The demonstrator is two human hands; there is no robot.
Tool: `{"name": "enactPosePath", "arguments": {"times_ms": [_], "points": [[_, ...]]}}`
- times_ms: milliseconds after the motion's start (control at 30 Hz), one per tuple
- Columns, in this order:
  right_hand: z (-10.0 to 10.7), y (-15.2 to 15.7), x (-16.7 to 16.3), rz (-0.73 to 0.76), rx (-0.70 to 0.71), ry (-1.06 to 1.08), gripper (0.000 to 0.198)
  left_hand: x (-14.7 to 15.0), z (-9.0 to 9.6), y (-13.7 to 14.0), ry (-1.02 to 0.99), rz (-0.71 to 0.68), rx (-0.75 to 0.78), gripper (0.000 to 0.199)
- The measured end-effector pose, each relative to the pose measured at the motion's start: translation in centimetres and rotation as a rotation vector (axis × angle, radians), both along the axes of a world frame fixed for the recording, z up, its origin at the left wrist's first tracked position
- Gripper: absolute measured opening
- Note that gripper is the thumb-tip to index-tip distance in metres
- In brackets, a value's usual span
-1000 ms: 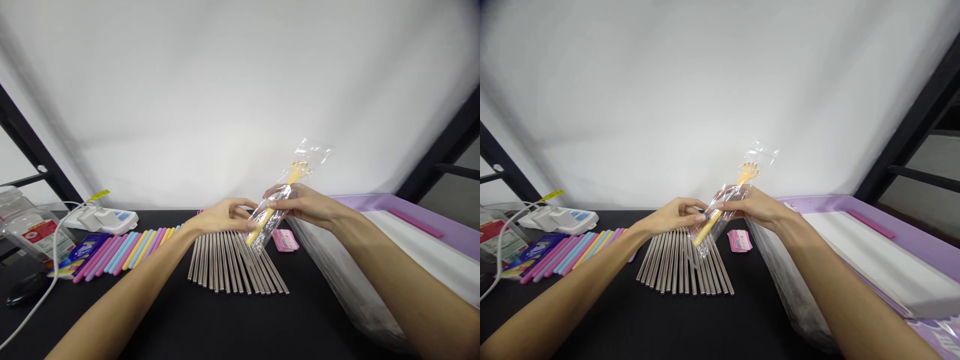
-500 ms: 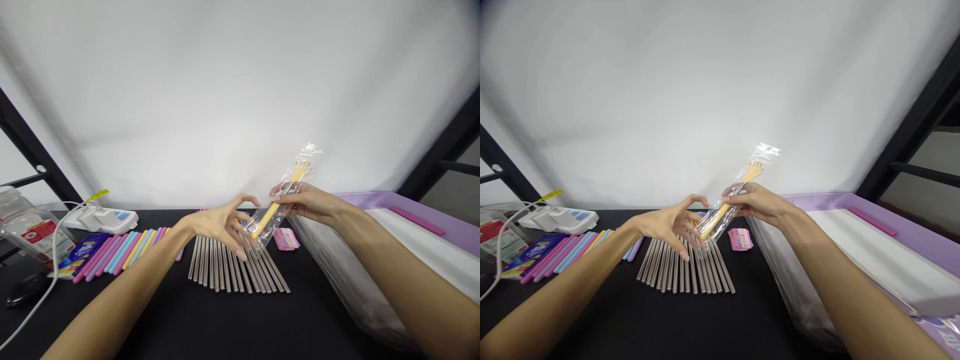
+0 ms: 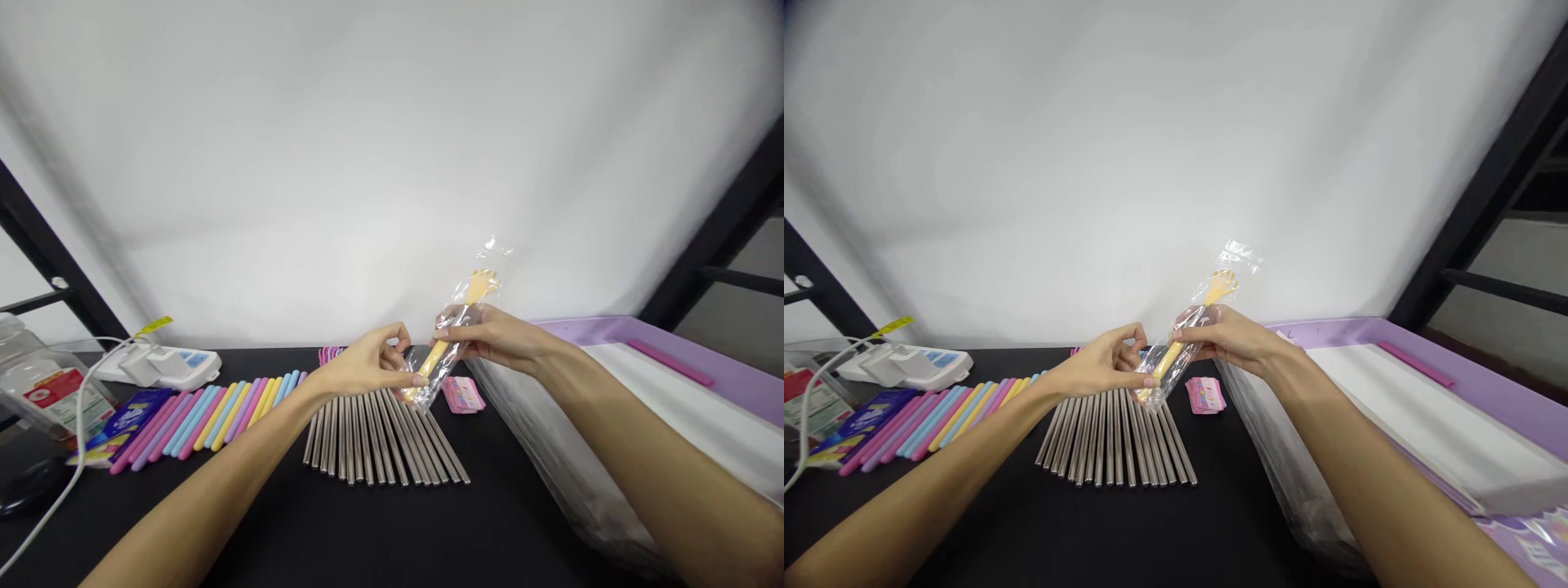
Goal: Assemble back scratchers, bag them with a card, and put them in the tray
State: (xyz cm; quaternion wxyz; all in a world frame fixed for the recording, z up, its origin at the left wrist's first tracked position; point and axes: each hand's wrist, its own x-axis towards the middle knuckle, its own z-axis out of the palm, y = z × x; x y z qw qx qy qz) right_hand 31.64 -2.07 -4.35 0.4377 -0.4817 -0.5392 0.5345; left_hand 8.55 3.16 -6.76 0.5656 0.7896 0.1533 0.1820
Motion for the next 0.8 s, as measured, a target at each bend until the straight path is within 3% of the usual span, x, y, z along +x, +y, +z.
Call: {"name": "enactPosePath", "arguments": {"times_ms": [233, 367, 500, 667, 800], "points": [[0.0, -0.3, 0.0, 0.072, -0.008, -0.066, 0.03, -0.2, -0.1, 0.1, 0.077, -0.019, 0.055, 0.044], [0.4, -0.9, -0.3, 0.261, -0.073, -0.246, 0.032, 0.0, 0.6, 0.2, -0.089, 0.129, 0.194, 0.032], [0.4, -1.7, -1.8, 0.514, -0.192, -0.387, 0.038, 0.7, 1.2, -0.5, -0.214, 0.176, 0.299, 0.041], [-0.1, -2.5, -3.9, 0.658, -0.287, -0.323, 0.037, 1.4, 1.0, -1.1, -0.22, 0.314, 0.229, 0.03], [0.1, -2.4, -3.4, 0.699, -0.35, -0.373, 0.046, 1.1, 0.5, -0.5, -0.211, 0.358, 0.104, 0.05]]}}
